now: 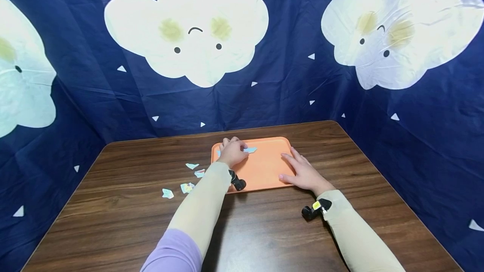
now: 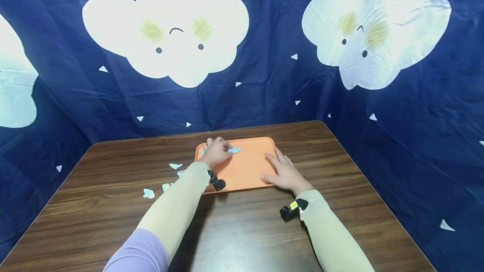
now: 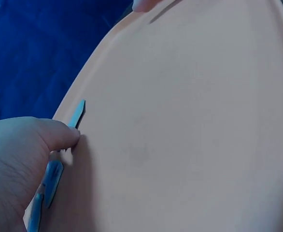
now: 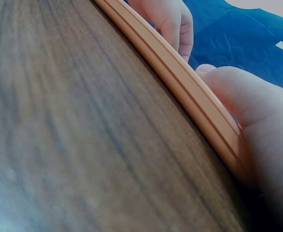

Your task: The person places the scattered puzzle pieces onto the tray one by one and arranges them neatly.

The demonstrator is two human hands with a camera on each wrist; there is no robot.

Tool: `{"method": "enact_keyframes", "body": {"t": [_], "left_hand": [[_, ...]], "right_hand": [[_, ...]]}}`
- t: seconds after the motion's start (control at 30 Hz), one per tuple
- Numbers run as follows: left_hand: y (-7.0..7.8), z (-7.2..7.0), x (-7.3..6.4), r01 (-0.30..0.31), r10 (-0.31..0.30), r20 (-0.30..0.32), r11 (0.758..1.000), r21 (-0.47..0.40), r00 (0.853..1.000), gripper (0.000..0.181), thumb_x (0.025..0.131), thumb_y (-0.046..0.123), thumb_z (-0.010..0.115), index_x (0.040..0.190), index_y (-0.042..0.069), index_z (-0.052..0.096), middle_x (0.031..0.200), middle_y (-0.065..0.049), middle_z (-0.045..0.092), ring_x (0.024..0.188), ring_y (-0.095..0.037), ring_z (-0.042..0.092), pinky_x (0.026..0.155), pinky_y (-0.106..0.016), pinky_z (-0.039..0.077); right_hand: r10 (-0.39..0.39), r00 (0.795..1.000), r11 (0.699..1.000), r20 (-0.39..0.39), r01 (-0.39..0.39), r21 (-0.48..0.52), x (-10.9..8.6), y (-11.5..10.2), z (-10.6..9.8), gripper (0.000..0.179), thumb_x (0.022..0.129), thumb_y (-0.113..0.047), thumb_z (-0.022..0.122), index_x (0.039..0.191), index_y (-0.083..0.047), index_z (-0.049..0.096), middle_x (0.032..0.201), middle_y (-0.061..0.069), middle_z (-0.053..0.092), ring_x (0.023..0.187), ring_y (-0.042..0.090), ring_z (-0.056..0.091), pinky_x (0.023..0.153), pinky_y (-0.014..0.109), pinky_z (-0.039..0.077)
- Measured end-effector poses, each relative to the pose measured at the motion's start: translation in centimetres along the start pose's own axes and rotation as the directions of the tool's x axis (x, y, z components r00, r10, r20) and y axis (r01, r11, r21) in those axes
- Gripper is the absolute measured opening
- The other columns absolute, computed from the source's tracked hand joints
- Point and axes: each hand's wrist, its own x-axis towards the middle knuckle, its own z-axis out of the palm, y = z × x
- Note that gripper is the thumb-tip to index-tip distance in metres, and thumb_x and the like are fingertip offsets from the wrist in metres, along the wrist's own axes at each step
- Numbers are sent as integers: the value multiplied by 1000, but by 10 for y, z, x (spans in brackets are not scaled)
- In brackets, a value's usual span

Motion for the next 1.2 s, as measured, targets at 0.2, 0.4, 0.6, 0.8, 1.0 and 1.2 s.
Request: {"method": "enact_keyframes", "body": {"t": [0.2,0.4,0.6,0.8,1.0,1.2], "left_hand": [[-8,1,0,31,-31,-2,999,21,1000,24,90,36,74,111,24,74,122,-2,53,110,-33,31,96,-51,18],[-15,0,-1,-15,14,8,1000,21,1000,29,88,26,72,116,26,74,125,0,57,113,-32,32,100,-52,16],[-21,-2,1,-30,28,46,999,45,999,40,85,19,65,123,30,72,129,6,57,109,-28,32,97,-48,17],[-22,-1,3,-49,46,53,998,44,998,43,83,15,64,123,29,73,132,5,57,108,-28,33,94,-47,18],[-18,2,3,-55,52,43,997,52,998,39,84,21,68,122,30,73,130,5,57,110,-29,33,98,-48,19],[-12,5,2,-43,43,19,999,23,999,27,94,35,70,120,27,73,125,0,56,109,-29,32,97,-50,17]], "right_hand": [[2,1000,1000,0,-2,4,1,-1,1,85,88,-59,66,155,-14,40,165,24,14,147,48,24,114,65,23],[-4,1000,1000,0,4,9,0,-2,0,85,88,-58,67,155,-13,40,165,25,15,147,48,24,114,65,22],[0,1000,1000,-8,0,16,-1,-4,-2,85,87,-57,68,154,-13,42,165,24,15,146,50,25,113,66,23],[0,1000,1000,-6,0,9,-1,-3,-1,85,87,-58,67,155,-13,41,165,25,15,147,48,24,115,64,23],[-1,1000,1000,-2,1,13,0,-2,-1,84,88,-57,67,154,-12,41,165,24,14,149,45,23,116,63,20],[1,1000,1000,-5,-1,8,1,-1,-1,84,88,-57,66,155,-13,41,165,25,14,146,50,24,114,66,23]]}}
